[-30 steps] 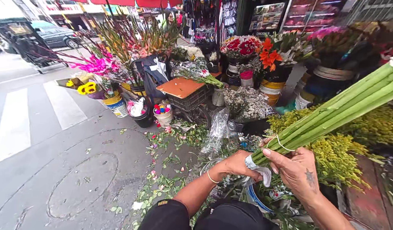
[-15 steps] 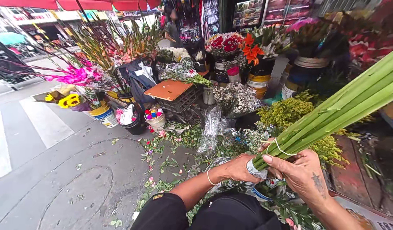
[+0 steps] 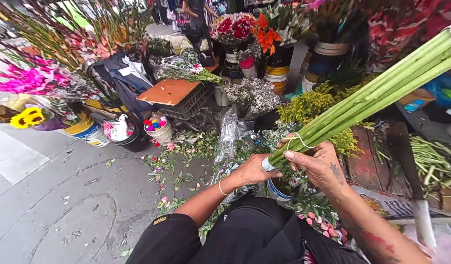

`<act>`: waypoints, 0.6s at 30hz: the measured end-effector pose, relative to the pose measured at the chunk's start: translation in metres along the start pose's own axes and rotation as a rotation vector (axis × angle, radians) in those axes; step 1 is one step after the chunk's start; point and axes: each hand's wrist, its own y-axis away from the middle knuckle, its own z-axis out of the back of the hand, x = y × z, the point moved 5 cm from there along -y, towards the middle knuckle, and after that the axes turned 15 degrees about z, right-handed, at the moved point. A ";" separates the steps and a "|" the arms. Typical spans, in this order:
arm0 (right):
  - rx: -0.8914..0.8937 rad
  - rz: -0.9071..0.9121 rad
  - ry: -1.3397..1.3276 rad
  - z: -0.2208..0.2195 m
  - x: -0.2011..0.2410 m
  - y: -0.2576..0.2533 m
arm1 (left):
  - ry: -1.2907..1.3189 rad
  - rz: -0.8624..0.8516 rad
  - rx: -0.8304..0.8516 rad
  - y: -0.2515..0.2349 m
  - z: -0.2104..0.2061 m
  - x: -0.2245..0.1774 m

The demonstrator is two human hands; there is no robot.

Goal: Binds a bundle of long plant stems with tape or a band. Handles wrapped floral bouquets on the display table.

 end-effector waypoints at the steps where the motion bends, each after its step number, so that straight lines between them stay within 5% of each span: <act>1: 0.060 -0.005 0.076 0.003 -0.002 -0.002 | -0.032 0.028 -0.053 -0.001 0.005 0.001; 5: 0.551 0.012 0.895 0.015 -0.013 -0.004 | -0.254 0.095 -0.355 -0.011 0.043 0.031; 8: 0.939 -0.075 0.836 0.013 -0.031 0.011 | -0.423 0.117 -0.503 -0.015 0.086 0.059; 12: 1.206 0.106 0.644 0.034 -0.048 -0.001 | -0.687 -0.443 -0.667 -0.006 0.131 0.068; 14: 1.475 0.076 0.781 0.026 -0.033 -0.026 | -0.872 -0.690 -0.646 -0.004 0.142 0.059; 18: 1.590 0.118 0.961 -0.012 -0.038 -0.057 | -1.207 -0.718 -0.552 -0.026 0.135 0.041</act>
